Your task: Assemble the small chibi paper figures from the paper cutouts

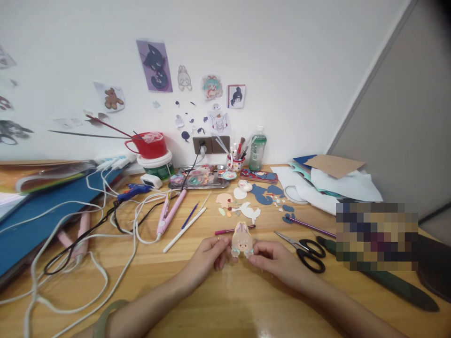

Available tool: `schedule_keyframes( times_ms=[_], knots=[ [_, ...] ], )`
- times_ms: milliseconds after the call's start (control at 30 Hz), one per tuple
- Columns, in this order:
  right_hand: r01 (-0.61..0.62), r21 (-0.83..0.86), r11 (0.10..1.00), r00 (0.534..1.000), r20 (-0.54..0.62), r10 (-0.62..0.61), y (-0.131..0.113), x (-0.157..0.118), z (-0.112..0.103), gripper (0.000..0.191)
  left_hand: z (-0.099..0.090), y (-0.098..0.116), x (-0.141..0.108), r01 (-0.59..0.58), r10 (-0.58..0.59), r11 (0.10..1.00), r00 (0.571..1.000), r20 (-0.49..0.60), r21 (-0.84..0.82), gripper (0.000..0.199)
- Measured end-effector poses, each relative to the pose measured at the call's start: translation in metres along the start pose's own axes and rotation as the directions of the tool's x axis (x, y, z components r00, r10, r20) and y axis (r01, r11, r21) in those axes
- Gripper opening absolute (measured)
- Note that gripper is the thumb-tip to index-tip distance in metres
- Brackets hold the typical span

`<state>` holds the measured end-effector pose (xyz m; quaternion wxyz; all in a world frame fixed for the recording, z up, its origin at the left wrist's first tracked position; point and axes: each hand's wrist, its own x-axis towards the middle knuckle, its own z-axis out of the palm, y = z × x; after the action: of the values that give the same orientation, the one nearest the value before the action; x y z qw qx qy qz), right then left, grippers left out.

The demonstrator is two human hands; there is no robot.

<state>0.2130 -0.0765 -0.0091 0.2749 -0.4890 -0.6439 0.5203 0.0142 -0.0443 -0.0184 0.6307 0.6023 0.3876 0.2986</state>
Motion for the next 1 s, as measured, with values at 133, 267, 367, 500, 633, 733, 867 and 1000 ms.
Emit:
schedule_keyframes(
  times_ms=[133, 267, 367, 500, 633, 733, 867, 1000],
  knots=[
    [-0.009, -0.003, 1.000, 1.000, 0.010, 0.009, 0.0006, 0.0000, 0.0000, 0.028, 0.0006, 0.0029, -0.0012, 0.003, -0.003, 1.000, 1.000, 0.004, 0.009, 0.051],
    [-0.012, -0.012, 1.000, 1.000, 0.019, 0.012, 0.0000, -0.0008, -0.0013, 0.026, 0.0011, 0.0061, -0.0029, 0.000, 0.000, 1.000, 1.000, 0.009, 0.008, 0.049],
    [0.001, -0.022, 1.000, 0.999, 0.045, 0.000, -0.0022, -0.0014, -0.0030, 0.026, 0.0012, 0.0065, -0.0037, 0.000, 0.000, 1.000, 1.000, -0.001, -0.009, 0.049],
    [0.040, -0.045, 0.998, 0.990, 0.137, -0.034, -0.0050, -0.0030, -0.0049, 0.024, 0.0015, 0.0051, -0.0037, 0.040, -0.040, 0.998, 0.999, -0.006, -0.045, 0.042],
    [0.070, -0.067, 0.995, 0.978, 0.203, -0.055, -0.0033, -0.0050, -0.0053, 0.021, 0.0021, 0.0044, -0.0029, 0.071, -0.072, 0.995, 0.997, -0.011, -0.071, 0.042],
    [0.071, -0.076, 0.995, 0.976, 0.213, -0.053, -0.0030, -0.0060, -0.0047, 0.019, 0.0023, 0.0048, -0.0031, 0.088, -0.089, 0.993, 0.996, -0.011, -0.079, 0.040],
    [0.047, -0.067, 0.997, 0.986, 0.162, -0.036, -0.0071, -0.0057, -0.0028, 0.017, 0.0027, 0.0049, -0.0035, 0.091, -0.092, 0.992, 0.996, 0.001, -0.091, 0.038],
    [0.024, -0.051, 0.998, 0.996, 0.089, -0.020, -0.0076, -0.0027, 0.0022, 0.016, 0.0044, 0.0040, -0.0024, 0.088, -0.084, 0.991, 0.996, 0.040, -0.100, 0.036]
  ],
)
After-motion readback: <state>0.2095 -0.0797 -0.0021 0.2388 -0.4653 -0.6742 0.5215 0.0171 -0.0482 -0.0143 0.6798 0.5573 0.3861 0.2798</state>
